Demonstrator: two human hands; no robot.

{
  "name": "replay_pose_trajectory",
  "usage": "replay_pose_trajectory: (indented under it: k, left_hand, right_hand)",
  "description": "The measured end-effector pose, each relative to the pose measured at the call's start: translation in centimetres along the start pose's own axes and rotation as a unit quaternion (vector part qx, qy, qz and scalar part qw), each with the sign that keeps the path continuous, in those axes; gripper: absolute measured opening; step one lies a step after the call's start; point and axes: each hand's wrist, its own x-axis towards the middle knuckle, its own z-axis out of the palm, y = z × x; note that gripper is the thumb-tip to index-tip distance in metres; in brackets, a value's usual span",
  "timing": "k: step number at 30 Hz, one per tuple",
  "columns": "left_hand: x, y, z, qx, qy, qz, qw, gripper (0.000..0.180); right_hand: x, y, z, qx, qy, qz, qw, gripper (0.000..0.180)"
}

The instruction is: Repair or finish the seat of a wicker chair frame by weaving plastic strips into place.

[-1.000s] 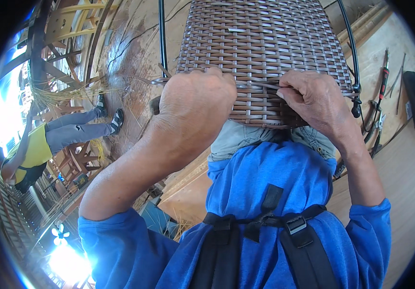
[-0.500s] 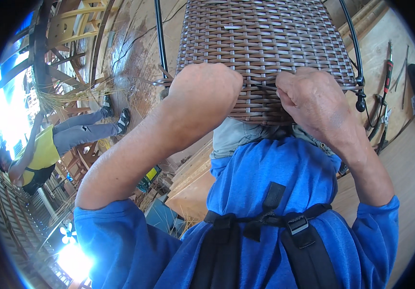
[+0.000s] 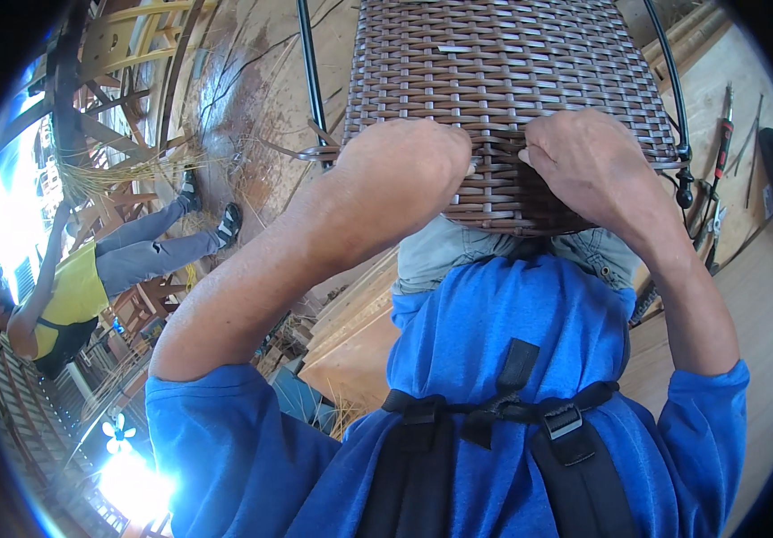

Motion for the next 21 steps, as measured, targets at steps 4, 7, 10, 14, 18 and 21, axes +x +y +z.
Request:
replay_pose_trajectory:
  k: [4, 7, 10, 14, 18, 21]
  left_hand:
    - [0.4, -0.2, -0.6, -0.007, -0.015, -0.021, 1.000, 0.031]
    - [0.6, -0.8, -0.6, 0.003, 0.005, 0.014, 1.000, 0.033]
    - [0.6, 0.0, -0.1, -0.002, 0.013, 0.004, 1.000, 0.034]
    - [0.7, -0.5, 0.0, -0.027, 0.032, 0.011, 0.999, 0.033]
    - [1.1, -0.3, -0.8, -0.010, -0.041, -0.048, 0.998, 0.034]
    - [-1.3, -0.2, -2.2, 0.039, 0.007, -0.058, 0.998, 0.035]
  right_hand:
    - [0.5, -0.2, 0.8, -0.033, -0.003, -0.011, 0.999, 0.024]
    - [-0.1, 0.1, 0.0, 0.029, 0.005, -0.030, 0.999, 0.024]
    - [-0.2, 0.1, 0.2, -0.013, -0.027, 0.006, 1.000, 0.026]
    - [0.0, 0.0, 1.0, -0.038, 0.046, -0.066, 0.996, 0.021]
    - [1.1, -1.7, 1.1, -0.054, 0.023, -0.082, 0.995, 0.020]
    - [3.1, 1.2, -1.9, 0.332, 0.010, 0.045, 0.942, 0.044]
